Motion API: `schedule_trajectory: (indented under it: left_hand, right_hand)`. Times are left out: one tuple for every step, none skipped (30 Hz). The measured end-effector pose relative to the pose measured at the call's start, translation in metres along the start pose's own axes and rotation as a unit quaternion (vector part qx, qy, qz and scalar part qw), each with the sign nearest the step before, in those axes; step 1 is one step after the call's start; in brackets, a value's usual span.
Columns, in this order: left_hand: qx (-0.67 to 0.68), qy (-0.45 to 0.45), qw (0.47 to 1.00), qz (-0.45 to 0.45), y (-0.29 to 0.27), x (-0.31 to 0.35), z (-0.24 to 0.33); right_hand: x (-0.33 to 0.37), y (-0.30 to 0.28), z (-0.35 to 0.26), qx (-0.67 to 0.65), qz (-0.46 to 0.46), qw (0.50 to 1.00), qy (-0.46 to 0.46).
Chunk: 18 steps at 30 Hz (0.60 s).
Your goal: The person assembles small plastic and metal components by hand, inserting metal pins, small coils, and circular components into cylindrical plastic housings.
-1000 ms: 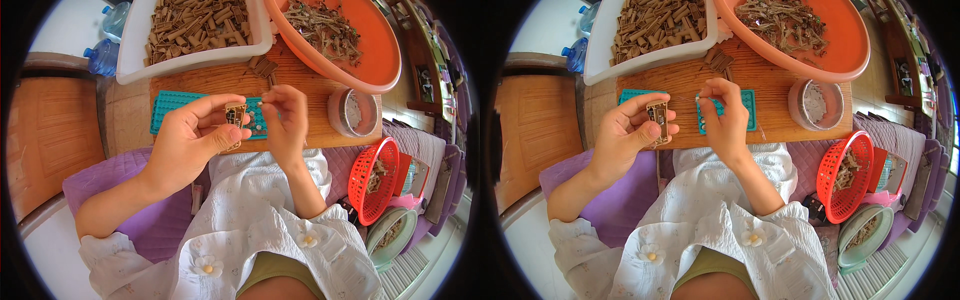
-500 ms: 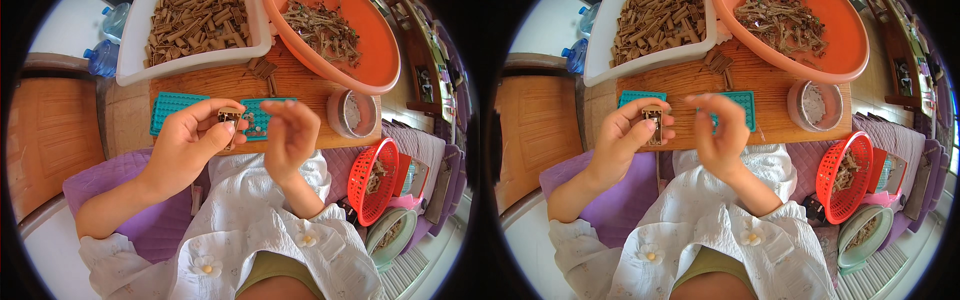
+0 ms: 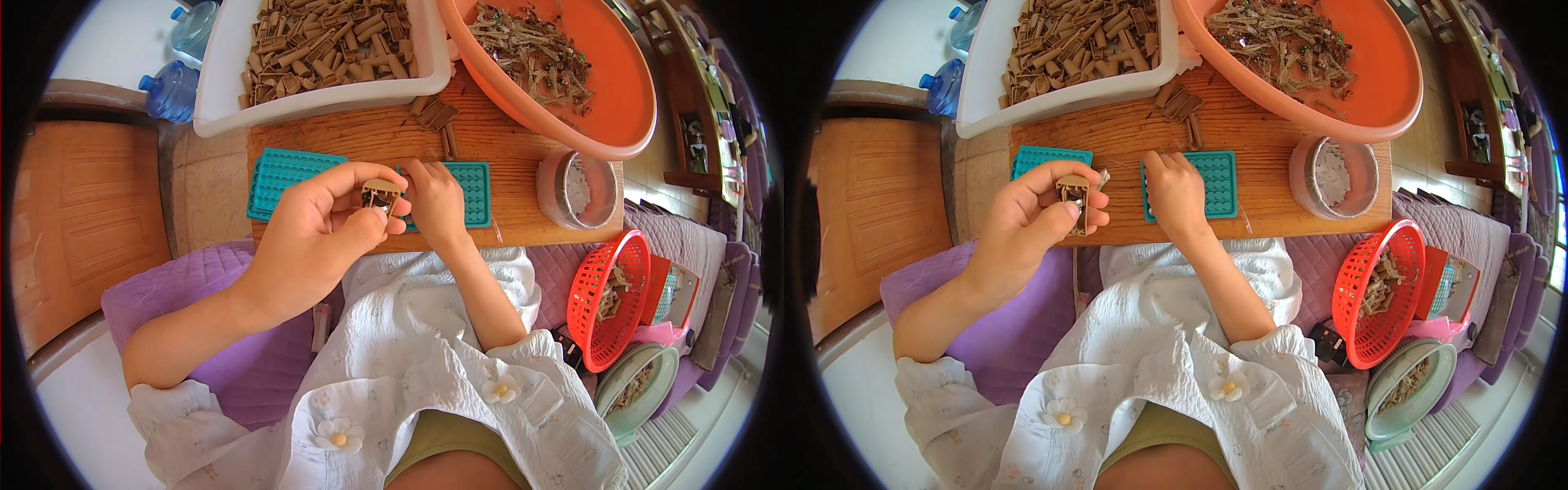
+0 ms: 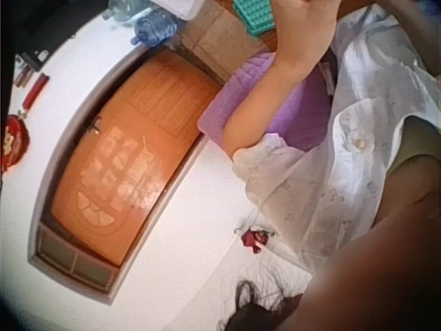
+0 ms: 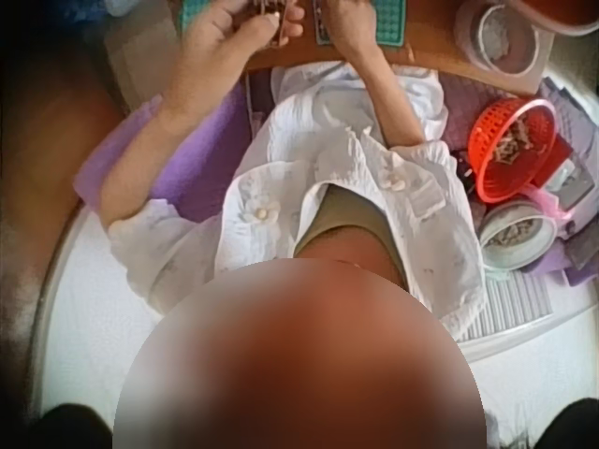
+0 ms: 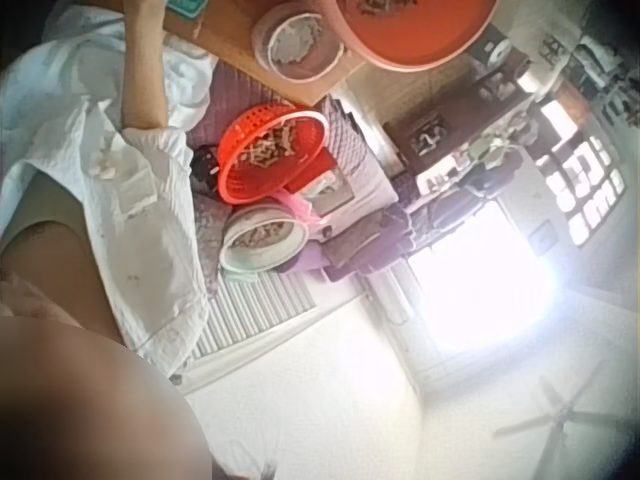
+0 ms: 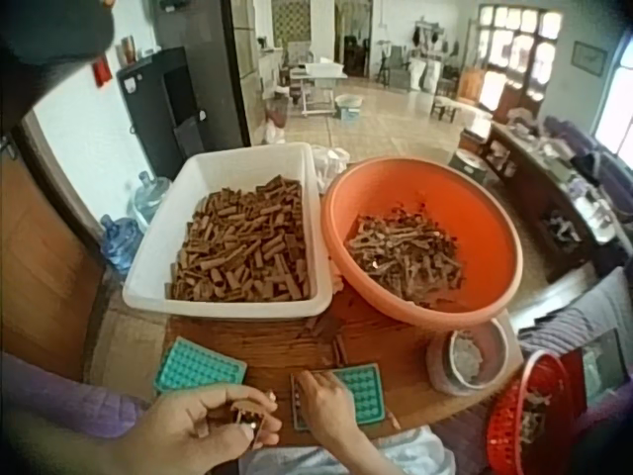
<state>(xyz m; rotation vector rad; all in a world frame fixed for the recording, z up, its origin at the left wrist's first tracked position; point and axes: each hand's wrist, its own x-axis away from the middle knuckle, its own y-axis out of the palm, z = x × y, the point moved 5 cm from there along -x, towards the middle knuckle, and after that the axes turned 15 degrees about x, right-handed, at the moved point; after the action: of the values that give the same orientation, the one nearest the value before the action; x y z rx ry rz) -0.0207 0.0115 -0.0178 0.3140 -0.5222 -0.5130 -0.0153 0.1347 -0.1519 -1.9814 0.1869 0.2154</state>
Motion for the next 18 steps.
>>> schedule_trajectory:
  left_hand:
    - [0.005,-0.008,1.0,0.002,0.001,0.0,-0.001]
    - [0.011,-0.016,1.0,0.004,0.001,0.0,-0.002]
    - [0.01,-0.016,1.0,0.003,0.001,0.0,-0.002]
    - [0.004,-0.017,1.0,-0.001,0.001,0.001,-0.003]
    - [-0.003,-0.019,1.0,-0.005,0.001,0.001,-0.004]
    - [-0.003,-0.018,1.0,-0.005,0.001,0.001,-0.004]
    - [-0.002,-0.013,1.0,-0.012,0.001,0.001,-0.005]
    - [0.0,-0.008,1.0,-0.019,0.002,0.002,-0.005]
    - [0.001,-0.009,1.0,-0.019,0.001,0.002,-0.005]
    - [-0.006,-0.008,1.0,-0.023,0.002,0.003,-0.005]
    - [-0.013,-0.007,0.999,-0.029,0.003,0.003,-0.004]
    - [-0.013,-0.008,0.999,-0.031,0.003,0.003,-0.006]
    - [-0.015,-0.005,0.999,-0.032,0.002,0.003,-0.008]
    - [-0.017,-0.003,0.999,-0.034,0.003,0.002,-0.009]
    - [-0.017,-0.003,0.999,-0.035,0.003,0.002,-0.008]
    - [-0.021,-0.01,0.999,-0.044,0.005,0.003,-0.008]
    - [-0.025,-0.016,0.998,-0.053,0.007,0.004,-0.008]
    - [-0.026,-0.017,0.998,-0.052,0.006,0.005,-0.009]
  right_hand:
    - [0.0,0.0,0.0,0.0,0.0,1.0,0.0]
    - [-0.002,0.0,0.0,-0.008,-0.004,1.0,0.002]
    - [-0.002,0.0,0.0,-0.015,-0.009,1.0,0.005]
    - [-0.003,-0.001,-0.002,-0.016,-0.009,1.0,0.005]
    - [-0.003,-0.006,-0.002,-0.073,0.007,0.997,0.024]
    - [-0.003,-0.012,-0.003,-0.131,0.024,0.99,0.044]
    - [-0.004,-0.02,-0.009,-0.131,0.023,0.99,0.043]
    - [-0.003,-0.03,-0.009,-0.284,0.049,0.95,0.118]
    - [-0.001,-0.039,-0.01,-0.428,0.072,0.881,0.188]
    - [-0.001,-0.054,-0.019,-0.428,0.071,0.881,0.189]
    - [-0.001,-0.076,-0.027,-0.482,0.136,0.851,0.159]
    - [0.002,-0.092,-0.032,-0.532,0.2,0.813,0.128]
    - [0.006,-0.097,-0.036,-0.532,0.202,0.812,0.128]
    - [0.009,-0.108,-0.044,-0.523,0.252,0.812,0.066]
    - [0.012,-0.116,-0.049,-0.51,0.301,0.806,0.004]
    - [0.014,-0.113,-0.049,-0.51,0.301,0.806,0.004]
    - [0.016,-0.111,-0.053,-0.457,0.3,0.837,-0.028]
    - [0.017,-0.108,-0.057,-0.401,0.297,0.864,-0.061]
